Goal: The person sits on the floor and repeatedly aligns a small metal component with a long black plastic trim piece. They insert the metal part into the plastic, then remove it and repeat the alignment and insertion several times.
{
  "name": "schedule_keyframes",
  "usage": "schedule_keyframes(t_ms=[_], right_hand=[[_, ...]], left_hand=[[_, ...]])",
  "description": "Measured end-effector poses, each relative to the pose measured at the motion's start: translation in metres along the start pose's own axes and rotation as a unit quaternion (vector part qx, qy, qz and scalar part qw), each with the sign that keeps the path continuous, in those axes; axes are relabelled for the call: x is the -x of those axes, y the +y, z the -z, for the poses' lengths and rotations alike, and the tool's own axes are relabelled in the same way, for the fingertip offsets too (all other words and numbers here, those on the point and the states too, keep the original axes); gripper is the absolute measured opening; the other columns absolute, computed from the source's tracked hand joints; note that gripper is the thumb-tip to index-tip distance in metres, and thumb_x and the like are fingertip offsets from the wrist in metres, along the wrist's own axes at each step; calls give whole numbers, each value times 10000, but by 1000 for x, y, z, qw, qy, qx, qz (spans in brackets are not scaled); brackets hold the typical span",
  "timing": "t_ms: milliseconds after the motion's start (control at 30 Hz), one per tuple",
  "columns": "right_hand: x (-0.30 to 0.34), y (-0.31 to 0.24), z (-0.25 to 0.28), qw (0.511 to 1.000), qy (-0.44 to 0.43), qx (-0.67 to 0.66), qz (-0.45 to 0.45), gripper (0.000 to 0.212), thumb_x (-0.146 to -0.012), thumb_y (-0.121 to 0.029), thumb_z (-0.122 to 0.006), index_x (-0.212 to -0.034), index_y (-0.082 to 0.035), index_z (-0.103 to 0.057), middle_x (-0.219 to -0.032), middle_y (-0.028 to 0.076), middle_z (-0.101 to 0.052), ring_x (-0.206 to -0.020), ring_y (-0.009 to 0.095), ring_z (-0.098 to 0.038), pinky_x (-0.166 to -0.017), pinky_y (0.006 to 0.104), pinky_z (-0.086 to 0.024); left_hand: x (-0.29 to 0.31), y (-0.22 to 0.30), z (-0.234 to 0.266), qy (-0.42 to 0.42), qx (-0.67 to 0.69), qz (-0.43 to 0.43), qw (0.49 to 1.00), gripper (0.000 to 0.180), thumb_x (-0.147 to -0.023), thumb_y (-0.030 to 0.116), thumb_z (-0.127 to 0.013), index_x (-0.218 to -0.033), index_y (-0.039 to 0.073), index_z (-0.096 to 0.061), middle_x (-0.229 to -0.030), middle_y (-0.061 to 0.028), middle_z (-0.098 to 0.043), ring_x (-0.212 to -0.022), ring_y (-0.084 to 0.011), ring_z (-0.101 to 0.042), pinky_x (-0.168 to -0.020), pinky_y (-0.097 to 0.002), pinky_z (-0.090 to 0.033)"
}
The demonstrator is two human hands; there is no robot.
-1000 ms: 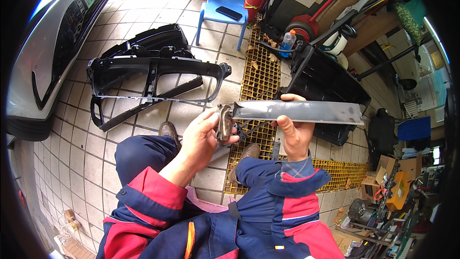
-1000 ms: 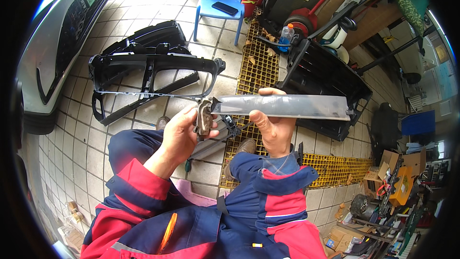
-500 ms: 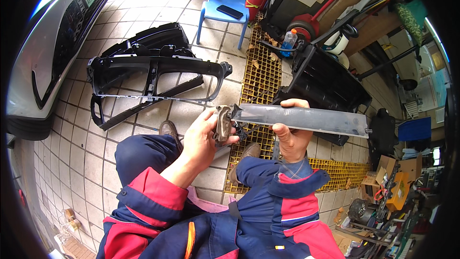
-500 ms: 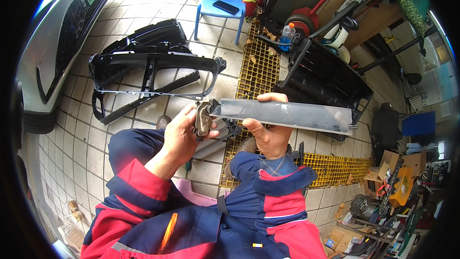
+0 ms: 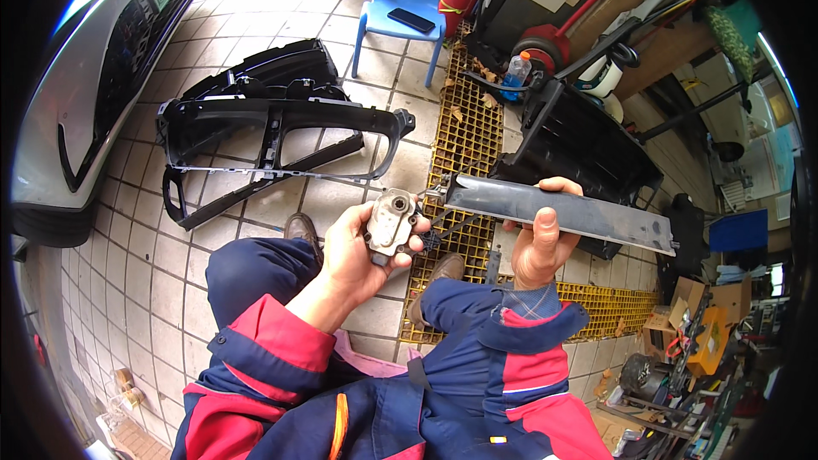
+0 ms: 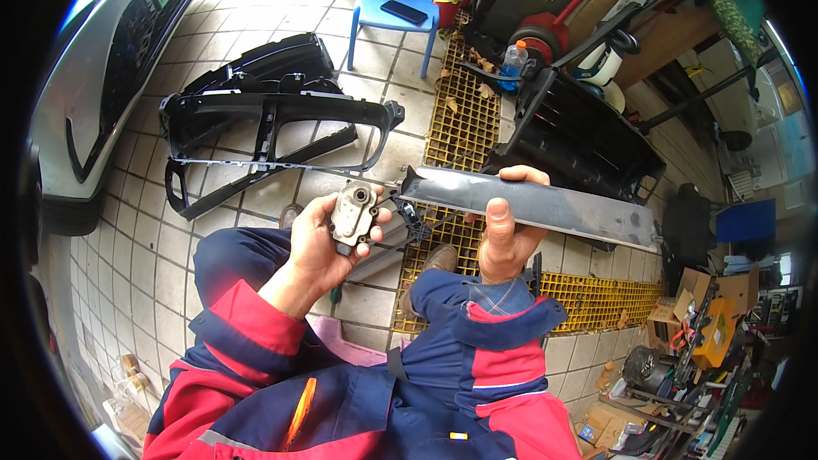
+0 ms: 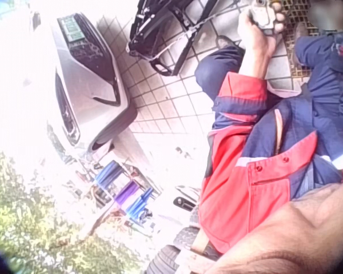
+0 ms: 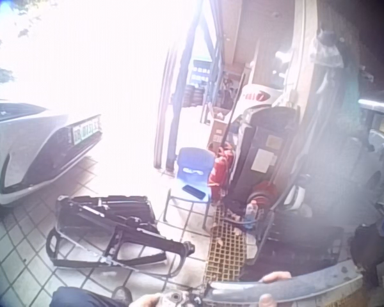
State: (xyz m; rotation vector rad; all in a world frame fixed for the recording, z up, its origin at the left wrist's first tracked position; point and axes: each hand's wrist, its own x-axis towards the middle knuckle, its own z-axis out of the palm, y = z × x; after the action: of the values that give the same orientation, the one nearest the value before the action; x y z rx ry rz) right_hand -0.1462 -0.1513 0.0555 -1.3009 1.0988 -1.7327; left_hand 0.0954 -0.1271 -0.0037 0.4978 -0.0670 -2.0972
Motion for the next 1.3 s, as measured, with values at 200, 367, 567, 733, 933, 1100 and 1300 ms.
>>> schedule_keyframes(t_ms=[200,367,567,733,933,1100,1300], right_hand=[[0,1,2,999,-37,-16,-12,635,-892,-453,-799,-1268,-13,-541,-957,124,-638,-741,196,-670,-556,313,-526],[2,-1,1,998,-51,-15,-19,647,-884,-427,-812,-1292,-10,-532,-963,133,-648,-741,192,-668,-564,308,-532],[2,-2,-1,997,-68,-2,-32,671,-868,-392,-835,-1316,-11,-513,-991,146,-663,-762,188,-675,-590,299,-546],[3,-6,0,993,-102,-27,-51,569,-875,-215,-852,-1314,-29,-541,-1036,116,-672,-801,139,-663,-711,264,-572],[1,-8,1,991,-119,23,-53,447,-908,-95,-738,-1315,-36,-562,-1045,107,-674,-820,122,-650,-708,255,-562],[0,-8,-1,989,-132,18,-66,388,-943,-92,-703,-1309,-34,-589,-1059,93,-689,-832,115,-655,-689,250,-571],[-2,-7,0,984,-137,15,-113,458,-957,-97,-673,-1386,9,-551,-1060,140,-711,-798,143,-655,-656,274,-553]], left_hand=[[0,-1,0,4,-31,-4,999,590,-1102,366,-258,-1467,11,-557,-1172,-212,-745,-857,-284,-737,-651,-346,-631],[0,-4,-3,10,-55,-18,998,557,-1112,355,-275,-1432,8,-573,-1194,-213,-739,-883,-289,-740,-701,-367,-643],[2,-6,-11,55,-87,-51,993,465,-1117,329,-390,-1397,14,-586,-1213,-190,-725,-948,-278,-738,-833,-418,-659],[1,-8,-13,51,-95,-83,991,359,-1107,287,-488,-1343,34,-586,-1211,-147,-698,-1027,-260,-723,-905,-446,-652],[1,-7,-11,54,-102,-92,989,329,-1105,275,-500,-1328,45,-569,-1196,-129,-685,-1019,-243,-719,-899,-437,-651],[0,-7,-8,50,-125,-92,987,322,-1099,260,-507,-1323,37,-568,-1184,-120,-685,-1011,-230,-718,-879,-415,-654],[-1,-9,-5,45,-124,-102,986,318,-1087,232,-531,-1324,22,-560,-1164,-116,-693,-999,-223,-724,-864,-411,-665]])
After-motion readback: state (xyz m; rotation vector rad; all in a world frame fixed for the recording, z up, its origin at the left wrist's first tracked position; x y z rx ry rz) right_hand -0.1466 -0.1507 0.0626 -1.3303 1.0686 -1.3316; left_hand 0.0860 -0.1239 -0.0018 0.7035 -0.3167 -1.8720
